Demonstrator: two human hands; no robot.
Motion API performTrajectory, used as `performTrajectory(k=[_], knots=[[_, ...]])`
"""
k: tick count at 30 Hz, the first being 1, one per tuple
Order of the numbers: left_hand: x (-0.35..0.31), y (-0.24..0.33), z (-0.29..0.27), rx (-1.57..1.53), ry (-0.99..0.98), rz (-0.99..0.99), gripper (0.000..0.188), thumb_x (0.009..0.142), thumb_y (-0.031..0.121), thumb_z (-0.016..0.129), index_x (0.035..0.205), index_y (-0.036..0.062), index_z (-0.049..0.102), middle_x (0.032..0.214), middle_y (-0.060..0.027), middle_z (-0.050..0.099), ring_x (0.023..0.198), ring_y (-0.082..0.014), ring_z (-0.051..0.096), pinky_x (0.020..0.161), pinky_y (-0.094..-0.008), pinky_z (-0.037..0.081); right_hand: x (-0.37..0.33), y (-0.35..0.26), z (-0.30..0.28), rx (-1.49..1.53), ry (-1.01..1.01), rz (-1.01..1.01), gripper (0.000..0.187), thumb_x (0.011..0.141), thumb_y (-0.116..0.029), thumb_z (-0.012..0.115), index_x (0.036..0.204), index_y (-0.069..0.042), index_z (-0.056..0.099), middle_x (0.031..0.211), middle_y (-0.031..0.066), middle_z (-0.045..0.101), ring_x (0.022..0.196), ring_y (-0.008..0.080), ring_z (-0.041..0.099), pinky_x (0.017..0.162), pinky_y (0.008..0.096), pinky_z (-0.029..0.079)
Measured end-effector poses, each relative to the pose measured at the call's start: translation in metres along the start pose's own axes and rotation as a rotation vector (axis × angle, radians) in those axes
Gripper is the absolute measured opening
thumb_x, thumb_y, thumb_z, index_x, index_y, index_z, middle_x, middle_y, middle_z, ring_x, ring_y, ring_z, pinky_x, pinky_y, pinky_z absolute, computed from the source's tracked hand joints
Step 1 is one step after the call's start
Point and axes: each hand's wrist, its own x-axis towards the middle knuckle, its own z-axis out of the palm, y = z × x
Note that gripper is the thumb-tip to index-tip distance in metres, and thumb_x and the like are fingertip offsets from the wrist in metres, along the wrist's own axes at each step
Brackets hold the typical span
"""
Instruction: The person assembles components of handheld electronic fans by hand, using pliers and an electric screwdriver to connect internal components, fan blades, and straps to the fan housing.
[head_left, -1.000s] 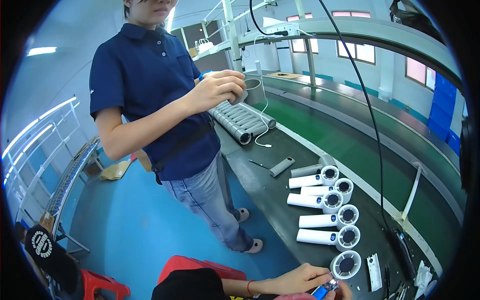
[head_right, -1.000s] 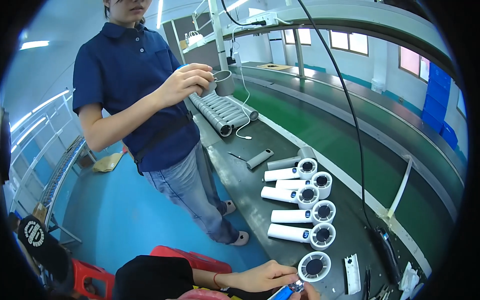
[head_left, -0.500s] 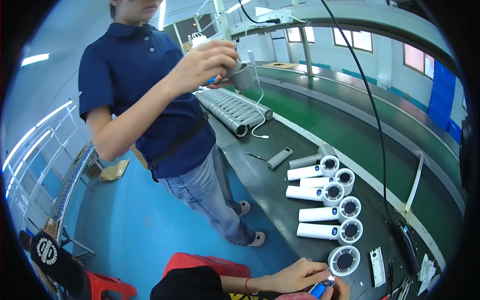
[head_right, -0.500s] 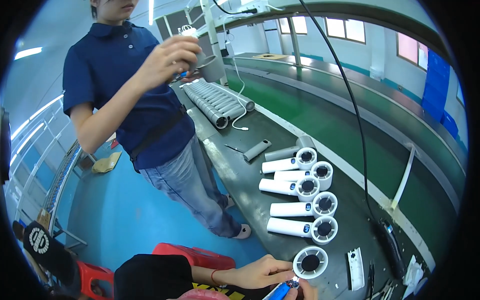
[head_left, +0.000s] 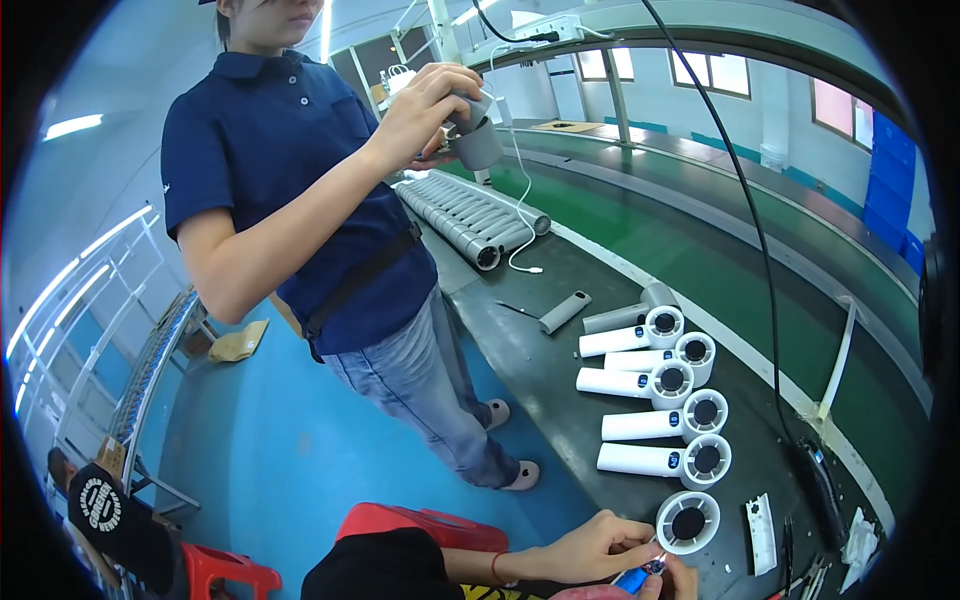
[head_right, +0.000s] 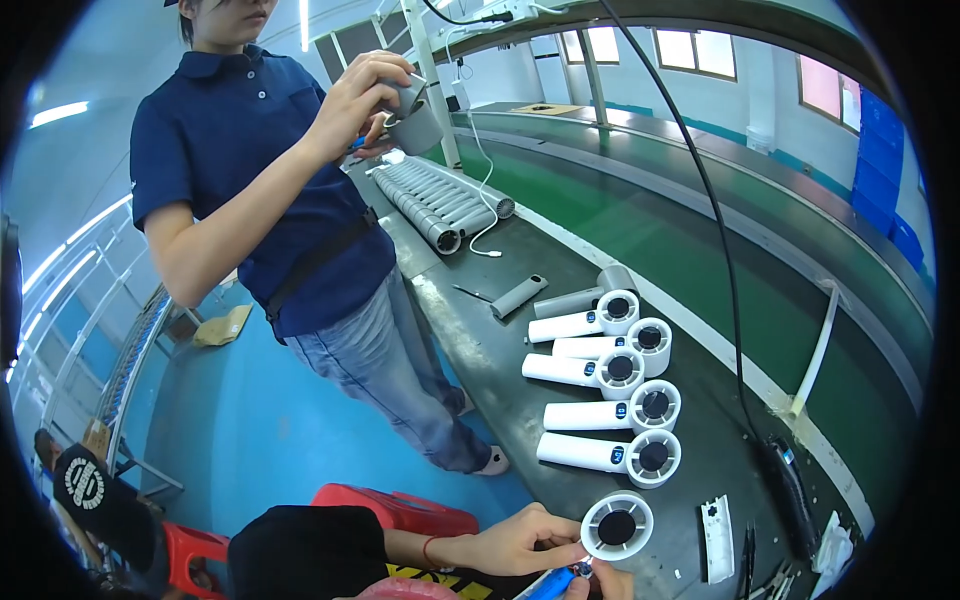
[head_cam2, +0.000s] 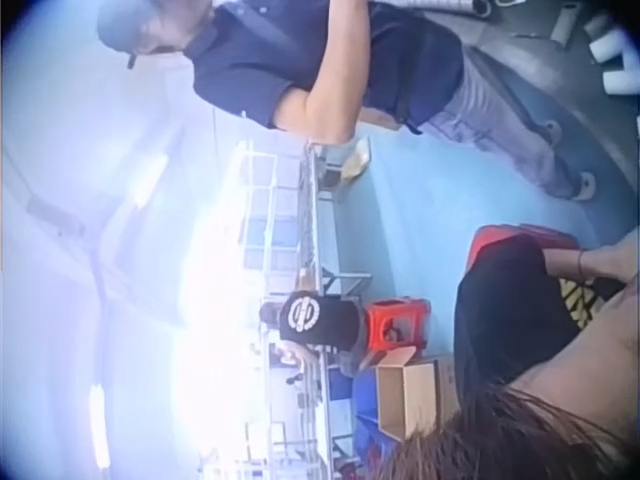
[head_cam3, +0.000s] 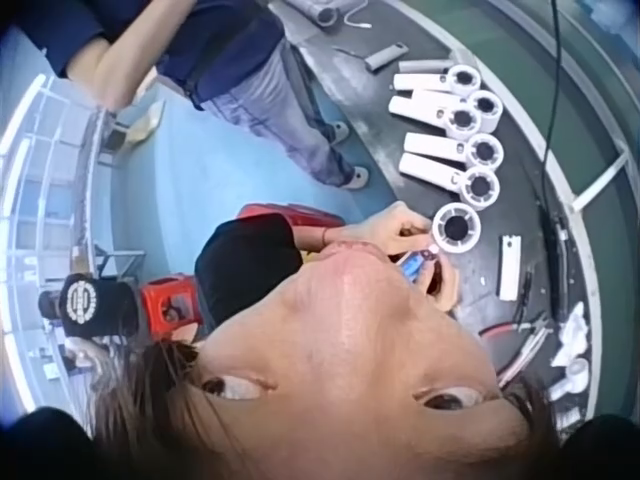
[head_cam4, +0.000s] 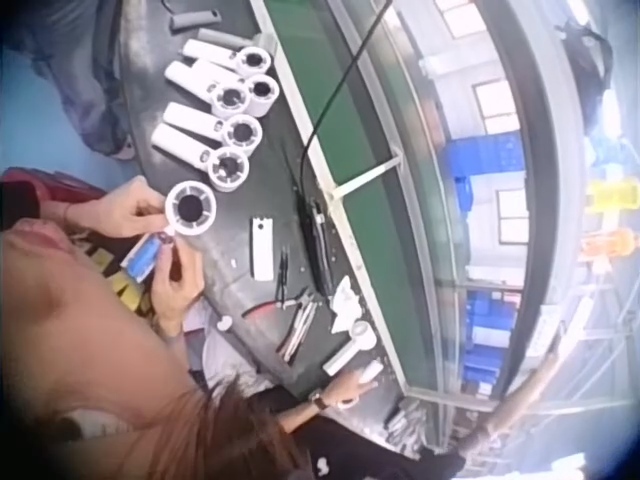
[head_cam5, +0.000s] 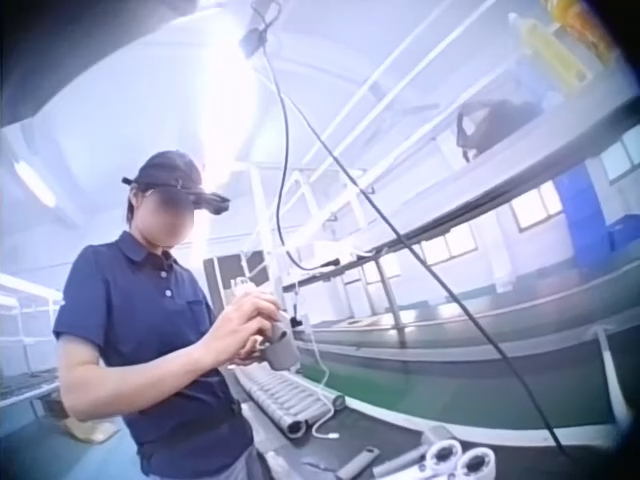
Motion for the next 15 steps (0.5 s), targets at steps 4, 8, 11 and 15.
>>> performTrajectory(k=[4, 8, 11, 15], knots=[[0.0015, 0.0025, -0.0098, 0.079, -0.130, -0.089, 0.025, 0.096, 0.015, 0.053, 0.110, -0.0053, 0.061, 0.079, -0.0115, 0.068, 0.069, -0.0107, 0.065, 0.063, -0.0248, 0.049, 0.0014, -0.0001, 0.0025, 0.049, 0.037, -0.054, 0.016, 0.084, -0.003, 0.067, 0.100, 0.000, 0.067, 0.079, 0.0100, 0.058, 0.066, 0.0186, 0.054, 0.058, 0.0306, 0.045], [0.0017, 0.0014, -0.0085, 0.071, -0.108, -0.019, 0.026, 0.096, 0.015, 0.053, 0.110, -0.0054, 0.061, 0.079, -0.0114, 0.068, 0.070, -0.0122, 0.066, 0.063, -0.0250, 0.049, 0.0008, -0.0001, 0.0004, 0.014, 0.021, -0.061, 0.015, 0.085, -0.004, 0.066, 0.100, 0.000, 0.067, 0.079, 0.0105, 0.058, 0.066, 0.0192, 0.054, 0.059, 0.0306, 0.044], [-0.0002, -0.0012, -0.0078, 0.065, -0.122, -0.025, 0.026, 0.096, 0.015, 0.053, 0.110, -0.0055, 0.060, 0.081, -0.0115, 0.068, 0.071, -0.0133, 0.067, 0.064, -0.0251, 0.050, -0.0021, 0.0016, 0.0000, 0.022, 0.012, -0.049, 0.015, 0.086, -0.005, 0.065, 0.100, -0.001, 0.066, 0.080, 0.0107, 0.057, 0.068, 0.0194, 0.053, 0.060, 0.0307, 0.044], [-0.0029, 0.0017, -0.0109, 0.061, -0.145, -0.061, 0.026, 0.096, 0.015, 0.053, 0.111, -0.0057, 0.060, 0.084, -0.0112, 0.069, 0.073, -0.0134, 0.066, 0.065, -0.0257, 0.050, -0.0044, 0.0004, 0.0008, 0.048, -0.008, -0.023, 0.016, 0.086, -0.006, 0.065, 0.101, -0.001, 0.066, 0.081, 0.0106, 0.055, 0.070, 0.0193, 0.053, 0.061, 0.0314, 0.044]])
